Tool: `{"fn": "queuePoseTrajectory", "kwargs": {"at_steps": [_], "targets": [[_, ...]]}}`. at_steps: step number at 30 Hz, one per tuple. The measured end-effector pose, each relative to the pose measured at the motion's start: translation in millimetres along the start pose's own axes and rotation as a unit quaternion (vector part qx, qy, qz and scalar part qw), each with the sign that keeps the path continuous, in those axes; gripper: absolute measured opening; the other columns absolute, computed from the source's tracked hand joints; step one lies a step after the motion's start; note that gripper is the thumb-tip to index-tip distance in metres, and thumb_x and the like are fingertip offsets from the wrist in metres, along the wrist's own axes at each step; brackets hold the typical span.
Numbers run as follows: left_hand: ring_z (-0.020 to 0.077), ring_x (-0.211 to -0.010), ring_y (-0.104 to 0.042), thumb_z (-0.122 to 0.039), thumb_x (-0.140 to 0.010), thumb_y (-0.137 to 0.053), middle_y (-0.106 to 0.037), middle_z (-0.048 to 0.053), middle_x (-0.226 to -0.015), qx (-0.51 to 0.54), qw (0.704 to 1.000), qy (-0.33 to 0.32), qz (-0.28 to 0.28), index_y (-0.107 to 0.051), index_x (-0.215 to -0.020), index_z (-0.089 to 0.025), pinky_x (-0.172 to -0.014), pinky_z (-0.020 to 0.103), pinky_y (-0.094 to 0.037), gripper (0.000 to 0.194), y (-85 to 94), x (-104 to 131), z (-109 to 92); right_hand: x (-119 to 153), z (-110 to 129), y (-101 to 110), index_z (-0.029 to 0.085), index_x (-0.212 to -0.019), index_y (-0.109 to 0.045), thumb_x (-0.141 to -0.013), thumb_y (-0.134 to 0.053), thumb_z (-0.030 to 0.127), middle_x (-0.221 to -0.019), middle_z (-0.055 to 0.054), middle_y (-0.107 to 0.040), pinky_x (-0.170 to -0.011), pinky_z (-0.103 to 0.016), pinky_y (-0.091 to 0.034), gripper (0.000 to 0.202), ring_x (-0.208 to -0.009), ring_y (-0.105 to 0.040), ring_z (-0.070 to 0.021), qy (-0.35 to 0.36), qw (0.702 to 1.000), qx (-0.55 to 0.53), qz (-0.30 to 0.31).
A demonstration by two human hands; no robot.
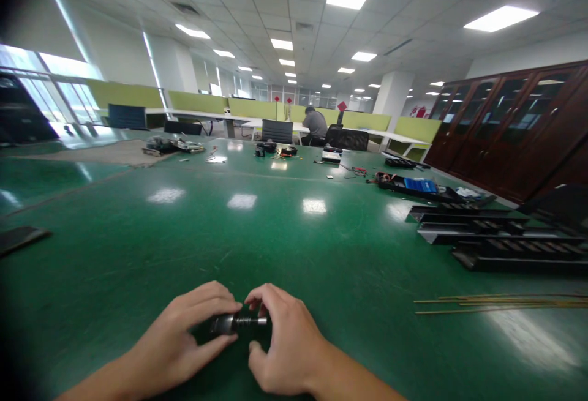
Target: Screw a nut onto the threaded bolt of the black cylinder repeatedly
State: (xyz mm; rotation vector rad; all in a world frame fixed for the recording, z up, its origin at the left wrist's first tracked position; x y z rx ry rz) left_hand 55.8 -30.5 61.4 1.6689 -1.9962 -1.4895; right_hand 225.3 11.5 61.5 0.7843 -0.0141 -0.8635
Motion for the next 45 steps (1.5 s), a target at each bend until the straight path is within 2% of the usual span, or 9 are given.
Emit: {"fn": "queuePoseTrajectory", "kwargs": {"at_steps": [7,13,18,22,31,45], "targets": [[0.0189,-0.101,-0.069,-0.018,-0.086,-0.072,-0.071,0.007,-0.113,0.000,0.998,-0.030,-0.048,-0.060,-0.130,-0.026,-0.090,0.031,-0.058,0.045,-3.9,6,10,-1,-3,0,0.022,-0.101,-0.064,-0.073,-0.071,0.017,-0.091,-0.002,-0.065,-0.078,-0.033,-0.045,0.030,-0.084,-0.059,-0.0204,0.001,0.999,0.031,-0.009],[0.0181,-0.097,-0.072,-0.019,-0.084,-0.076,-0.073,0.007,-0.107,0.014,0.996,-0.067,-0.061,-0.063,-0.122,-0.024,-0.087,0.029,-0.060,0.040,-2.1,6,7,-1,1,0,0.022,-0.101,-0.069,-0.076,-0.070,0.019,-0.088,-0.003,-0.069,-0.078,-0.033,-0.046,0.025,-0.082,-0.063,-0.0210,0.020,0.999,0.030,-0.020],[0.0180,-0.096,-0.072,-0.018,-0.082,-0.078,-0.074,0.007,-0.108,0.006,0.994,-0.087,-0.069,-0.063,-0.124,-0.024,-0.085,0.029,-0.061,0.045,-2.4,8,4,-1,3,-1,0.020,-0.098,-0.072,-0.078,-0.070,0.022,-0.084,-0.003,-0.071,-0.076,-0.032,-0.047,0.020,-0.076,-0.064,-0.0194,0.052,0.998,0.019,-0.021],[0.0175,-0.097,-0.072,-0.016,-0.083,-0.076,-0.073,0.007,-0.109,0.002,0.993,-0.100,-0.065,-0.062,-0.126,-0.024,-0.086,0.028,-0.061,0.045,-2.2,8,1,-2,-2,-3,0.020,-0.095,-0.073,-0.079,-0.072,0.024,-0.080,-0.002,-0.071,-0.073,-0.030,-0.046,0.016,-0.073,-0.065,-0.0186,0.039,0.999,0.013,-0.023],[0.0171,-0.094,-0.072,-0.016,-0.083,-0.076,-0.074,0.006,-0.105,0.027,0.995,-0.071,-0.060,-0.066,-0.120,-0.024,-0.083,0.027,-0.061,0.039,-0.8,5,1,-1,-4,-4,0.021,-0.088,-0.074,-0.080,-0.073,0.024,-0.078,-0.001,-0.073,-0.071,-0.029,-0.046,0.009,-0.071,-0.067,-0.0178,0.027,0.999,0.008,-0.022],[0.0173,-0.093,-0.072,-0.014,-0.081,-0.077,-0.074,0.006,-0.103,0.017,0.993,-0.085,-0.074,-0.065,-0.120,-0.024,-0.081,0.028,-0.061,0.042,1.2,6,-2,-1,-3,0,0.020,-0.085,-0.073,-0.078,-0.073,0.022,-0.076,-0.001,-0.071,-0.068,-0.027,-0.045,0.007,-0.069,-0.065,-0.0164,0.022,0.999,-0.010,-0.023]]}}
Point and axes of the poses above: each hand's wrist, its own x-axis away from the middle knuckle, its own y-axis out of the back of the hand, z = x × y, the point moved 6 cm from there along -x, towards the middle knuckle
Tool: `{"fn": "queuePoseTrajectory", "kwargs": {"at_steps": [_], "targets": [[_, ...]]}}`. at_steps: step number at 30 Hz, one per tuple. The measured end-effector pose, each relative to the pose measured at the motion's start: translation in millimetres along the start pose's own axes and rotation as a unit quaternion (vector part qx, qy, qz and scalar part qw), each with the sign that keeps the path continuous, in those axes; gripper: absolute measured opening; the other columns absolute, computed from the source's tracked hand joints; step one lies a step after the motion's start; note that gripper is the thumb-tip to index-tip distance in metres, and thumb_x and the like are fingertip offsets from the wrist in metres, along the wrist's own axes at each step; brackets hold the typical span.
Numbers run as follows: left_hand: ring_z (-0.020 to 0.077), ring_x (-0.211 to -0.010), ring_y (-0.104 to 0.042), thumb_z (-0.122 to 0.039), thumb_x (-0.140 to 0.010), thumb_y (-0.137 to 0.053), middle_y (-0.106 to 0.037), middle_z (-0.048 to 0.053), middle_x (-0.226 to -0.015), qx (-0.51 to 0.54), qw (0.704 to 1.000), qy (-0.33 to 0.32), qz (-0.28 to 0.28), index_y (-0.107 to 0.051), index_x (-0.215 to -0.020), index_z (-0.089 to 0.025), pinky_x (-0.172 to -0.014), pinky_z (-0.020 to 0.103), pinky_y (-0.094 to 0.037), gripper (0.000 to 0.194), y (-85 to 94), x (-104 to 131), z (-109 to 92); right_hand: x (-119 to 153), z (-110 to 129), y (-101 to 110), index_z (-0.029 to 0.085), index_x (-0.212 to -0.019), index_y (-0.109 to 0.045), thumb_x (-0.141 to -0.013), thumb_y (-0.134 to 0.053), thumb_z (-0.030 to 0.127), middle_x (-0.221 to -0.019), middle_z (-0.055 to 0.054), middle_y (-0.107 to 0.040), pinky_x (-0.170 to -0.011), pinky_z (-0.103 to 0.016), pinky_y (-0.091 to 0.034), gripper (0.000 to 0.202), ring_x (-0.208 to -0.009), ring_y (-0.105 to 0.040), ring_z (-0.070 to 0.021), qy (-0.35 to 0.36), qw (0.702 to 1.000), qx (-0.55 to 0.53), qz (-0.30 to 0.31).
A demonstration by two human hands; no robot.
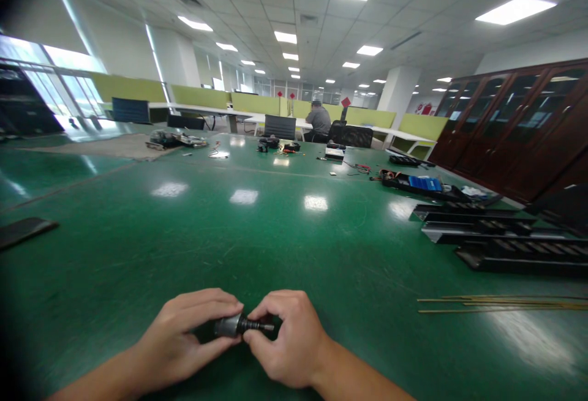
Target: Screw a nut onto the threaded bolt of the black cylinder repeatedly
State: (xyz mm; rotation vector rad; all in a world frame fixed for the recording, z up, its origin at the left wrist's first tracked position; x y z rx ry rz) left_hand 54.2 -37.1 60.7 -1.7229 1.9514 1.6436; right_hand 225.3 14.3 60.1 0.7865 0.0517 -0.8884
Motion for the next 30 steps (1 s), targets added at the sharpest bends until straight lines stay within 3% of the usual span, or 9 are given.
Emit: {"fn": "queuePoseTrajectory", "kwargs": {"at_steps": [30], "targets": [[0.0158,-0.094,-0.072,-0.013,-0.080,-0.077,-0.074,0.006,-0.104,-0.021,0.999,-0.028,-0.018,-0.065,-0.120,-0.020,-0.084,0.026,-0.060,0.042,7.7,-0.3,-0.2,-1.0,2.7,5.0,0.019,-0.081,-0.071,-0.074,-0.071,0.017,-0.072,0.000,-0.069,-0.067,-0.028,-0.045,0.008,-0.067,-0.064,-0.0166,0.018,0.999,-0.002,-0.026]]}}
Point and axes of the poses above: each hand's wrist, its own x-axis away from the middle knuckle, its own y-axis out of the back of the hand, z = x × y, the point moved 6 cm from there along -x, towards the middle knuckle
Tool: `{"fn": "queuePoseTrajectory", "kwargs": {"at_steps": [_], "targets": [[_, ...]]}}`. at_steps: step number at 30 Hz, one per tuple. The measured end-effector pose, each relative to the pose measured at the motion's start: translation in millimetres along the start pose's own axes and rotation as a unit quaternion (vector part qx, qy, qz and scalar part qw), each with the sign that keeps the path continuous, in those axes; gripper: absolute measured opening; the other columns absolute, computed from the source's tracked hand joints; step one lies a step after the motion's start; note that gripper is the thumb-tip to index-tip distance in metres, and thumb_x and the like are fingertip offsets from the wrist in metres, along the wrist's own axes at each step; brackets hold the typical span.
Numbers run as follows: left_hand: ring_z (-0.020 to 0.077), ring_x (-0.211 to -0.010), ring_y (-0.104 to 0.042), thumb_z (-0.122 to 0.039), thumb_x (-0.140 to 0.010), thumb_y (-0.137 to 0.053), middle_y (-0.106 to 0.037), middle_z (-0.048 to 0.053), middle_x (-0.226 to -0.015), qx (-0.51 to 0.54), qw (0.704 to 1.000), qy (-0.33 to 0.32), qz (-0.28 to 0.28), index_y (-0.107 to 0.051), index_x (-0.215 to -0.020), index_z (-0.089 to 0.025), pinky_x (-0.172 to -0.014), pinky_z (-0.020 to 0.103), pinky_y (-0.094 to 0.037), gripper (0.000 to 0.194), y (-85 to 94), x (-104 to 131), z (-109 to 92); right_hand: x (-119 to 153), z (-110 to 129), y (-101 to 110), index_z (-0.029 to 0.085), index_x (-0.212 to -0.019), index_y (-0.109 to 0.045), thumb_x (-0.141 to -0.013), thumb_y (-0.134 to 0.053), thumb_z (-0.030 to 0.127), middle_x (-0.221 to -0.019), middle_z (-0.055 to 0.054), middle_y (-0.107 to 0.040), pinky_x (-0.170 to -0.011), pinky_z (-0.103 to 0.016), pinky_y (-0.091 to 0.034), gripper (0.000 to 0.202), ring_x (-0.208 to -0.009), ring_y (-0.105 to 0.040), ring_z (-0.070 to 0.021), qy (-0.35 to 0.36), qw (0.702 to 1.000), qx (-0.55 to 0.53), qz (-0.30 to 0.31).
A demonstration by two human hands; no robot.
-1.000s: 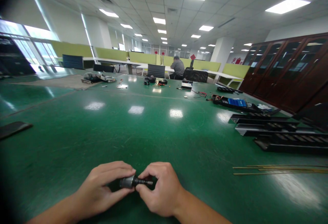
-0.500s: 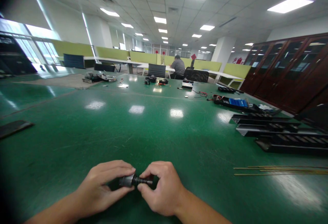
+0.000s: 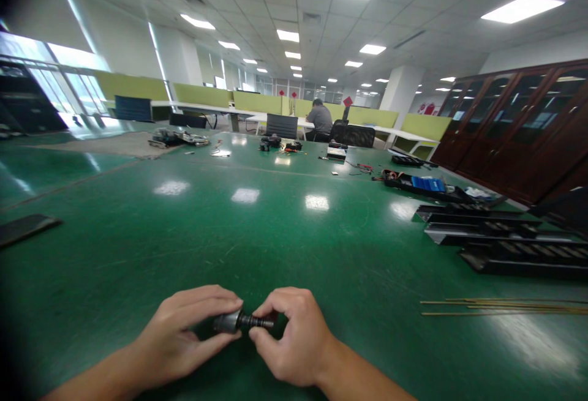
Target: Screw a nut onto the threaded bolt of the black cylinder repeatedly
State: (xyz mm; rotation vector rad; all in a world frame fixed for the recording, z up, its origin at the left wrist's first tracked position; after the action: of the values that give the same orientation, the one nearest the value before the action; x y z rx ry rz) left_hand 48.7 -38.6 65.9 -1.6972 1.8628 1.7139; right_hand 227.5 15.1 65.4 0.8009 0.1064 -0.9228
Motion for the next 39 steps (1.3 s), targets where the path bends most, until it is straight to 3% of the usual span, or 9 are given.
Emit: {"fn": "queuePoseTrajectory", "kwargs": {"at_steps": [39], "targets": [[0.0172,-0.093,-0.073,-0.015,-0.080,-0.077,-0.075,0.007,-0.104,-0.021,1.000,0.015,-0.012,-0.067,-0.118,-0.021,-0.084,0.027,-0.061,0.039,7.2,-0.3,8.4,0.3,-2.7,5.3,0.020,-0.080,-0.068,-0.079,-0.073,0.020,-0.073,0.001,-0.069,-0.069,-0.029,-0.045,0.005,-0.068,-0.065,-0.0168,-0.032,0.999,0.022,-0.018]]}}
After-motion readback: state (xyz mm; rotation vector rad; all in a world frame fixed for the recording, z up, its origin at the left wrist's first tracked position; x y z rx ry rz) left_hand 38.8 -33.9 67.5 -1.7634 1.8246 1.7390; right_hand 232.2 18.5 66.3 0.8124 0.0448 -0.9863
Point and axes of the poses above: each hand's wrist, its own x-axis away from the middle knuckle, its own y-axis out of the back of the hand, z = x × y, the point moved 6 cm from there along -x, towards the middle knuckle
